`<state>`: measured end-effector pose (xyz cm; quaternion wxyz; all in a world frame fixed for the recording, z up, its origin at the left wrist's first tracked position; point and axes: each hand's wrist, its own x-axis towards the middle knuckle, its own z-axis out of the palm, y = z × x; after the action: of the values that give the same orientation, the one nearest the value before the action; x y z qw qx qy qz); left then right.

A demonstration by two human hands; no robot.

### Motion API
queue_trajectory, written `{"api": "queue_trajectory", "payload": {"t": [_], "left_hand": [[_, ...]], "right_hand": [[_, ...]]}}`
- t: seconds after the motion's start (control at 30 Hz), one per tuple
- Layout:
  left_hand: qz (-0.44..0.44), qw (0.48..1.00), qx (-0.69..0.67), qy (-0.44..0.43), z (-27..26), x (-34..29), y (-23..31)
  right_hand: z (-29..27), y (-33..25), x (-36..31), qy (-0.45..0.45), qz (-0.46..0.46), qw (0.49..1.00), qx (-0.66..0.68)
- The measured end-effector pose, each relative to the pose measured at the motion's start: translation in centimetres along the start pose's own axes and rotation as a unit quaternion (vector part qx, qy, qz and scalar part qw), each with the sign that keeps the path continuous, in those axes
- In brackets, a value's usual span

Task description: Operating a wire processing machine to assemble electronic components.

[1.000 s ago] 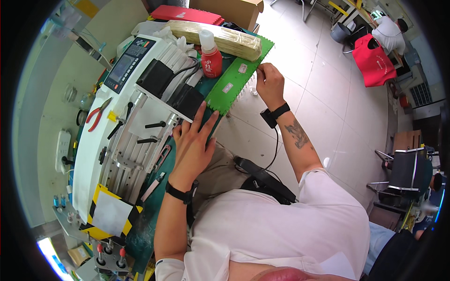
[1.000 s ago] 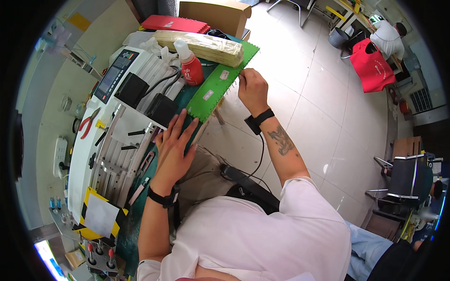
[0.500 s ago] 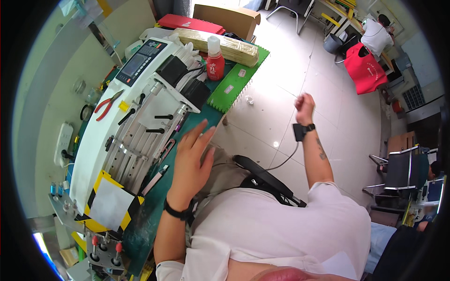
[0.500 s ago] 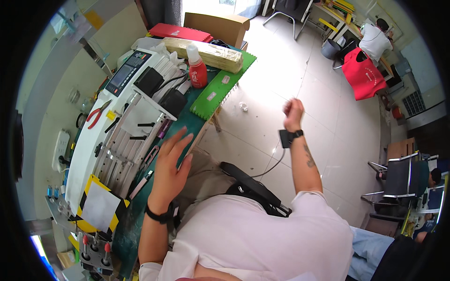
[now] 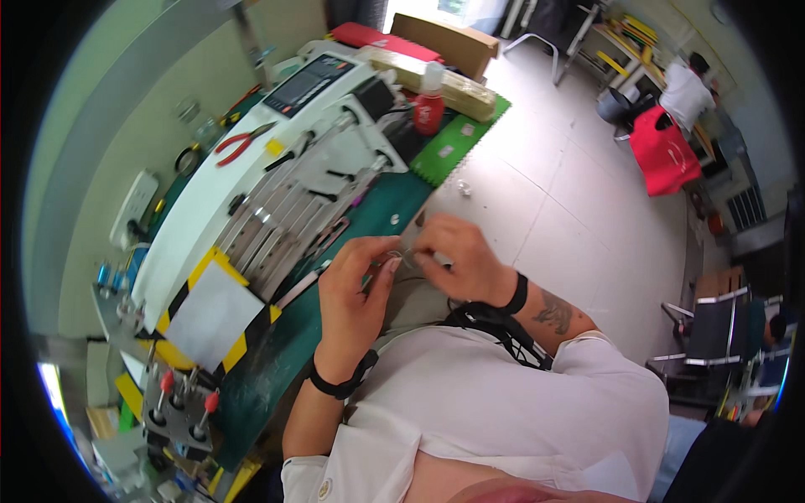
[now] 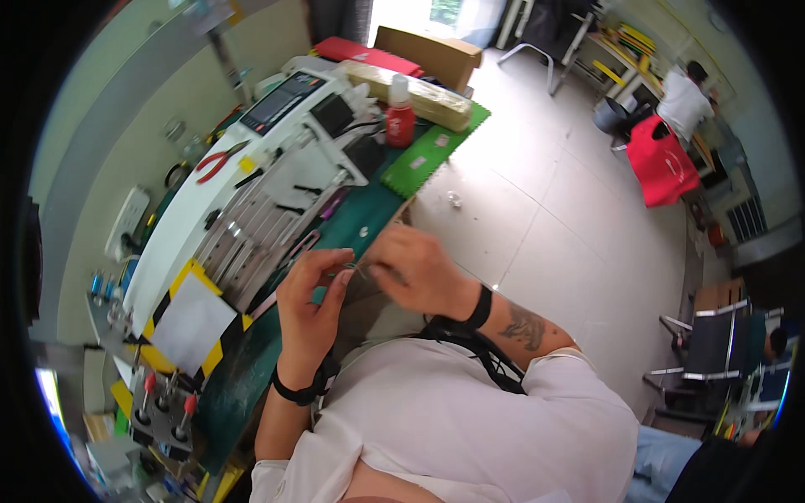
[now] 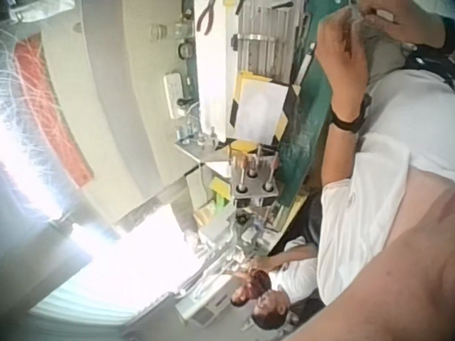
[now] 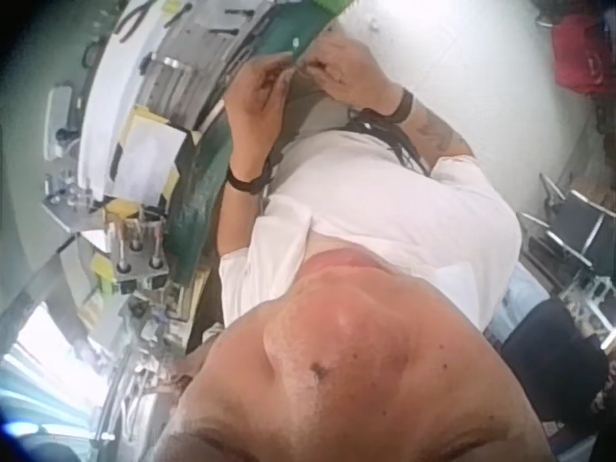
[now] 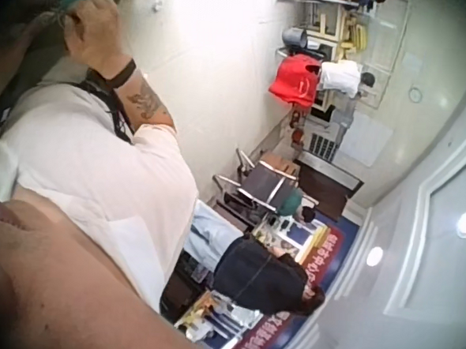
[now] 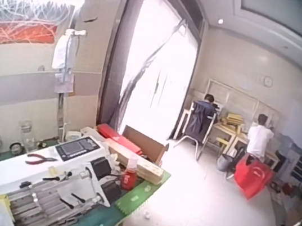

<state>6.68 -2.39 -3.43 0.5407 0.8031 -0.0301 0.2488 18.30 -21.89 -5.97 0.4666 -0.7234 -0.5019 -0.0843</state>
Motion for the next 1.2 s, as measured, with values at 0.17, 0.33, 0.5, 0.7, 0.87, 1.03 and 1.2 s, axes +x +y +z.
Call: {"api": "queue_trajectory", "payload": {"t": [0.17,0.33,0.5,0.7,0.87,1.03,1.2], "left_hand": [[-0.055,0.998,-0.001,0.042,-3.5,-3.0,-0.9],[-0.173,0.965,-0.183,0.078,-4.2,-4.1,-1.9],[-0.194,0.949,-0.241,0.054,-4.3,-3.8,-2.7],[-0.198,0.926,-0.318,0.042,-4.5,-3.0,-2.9],[-0.241,0.902,-0.355,0.057,-5.0,-3.0,-3.7],[-0.209,0.915,-0.333,0.092,-4.9,-3.6,-4.6],[-0.208,0.918,-0.333,0.062,-4.6,-4.0,-6.6]], "right_hand": [[4.5,-2.8,2.6,-0.035,-0.011,0.996,0.08],[6.1,-3.9,3.4,-0.02,-0.001,0.99,0.14],[6.3,-4.1,3.4,-0.008,0.039,0.991,0.127],[6.7,-3.9,3.4,-0.004,0.098,0.976,0.194],[7.4,-2.5,4.8,0.081,0.021,0.99,0.111],[3.9,0.4,9.0,0.094,0.142,0.985,-0.025],[4.2,0.0,11.3,-0.005,0.108,0.953,-0.282]]}}
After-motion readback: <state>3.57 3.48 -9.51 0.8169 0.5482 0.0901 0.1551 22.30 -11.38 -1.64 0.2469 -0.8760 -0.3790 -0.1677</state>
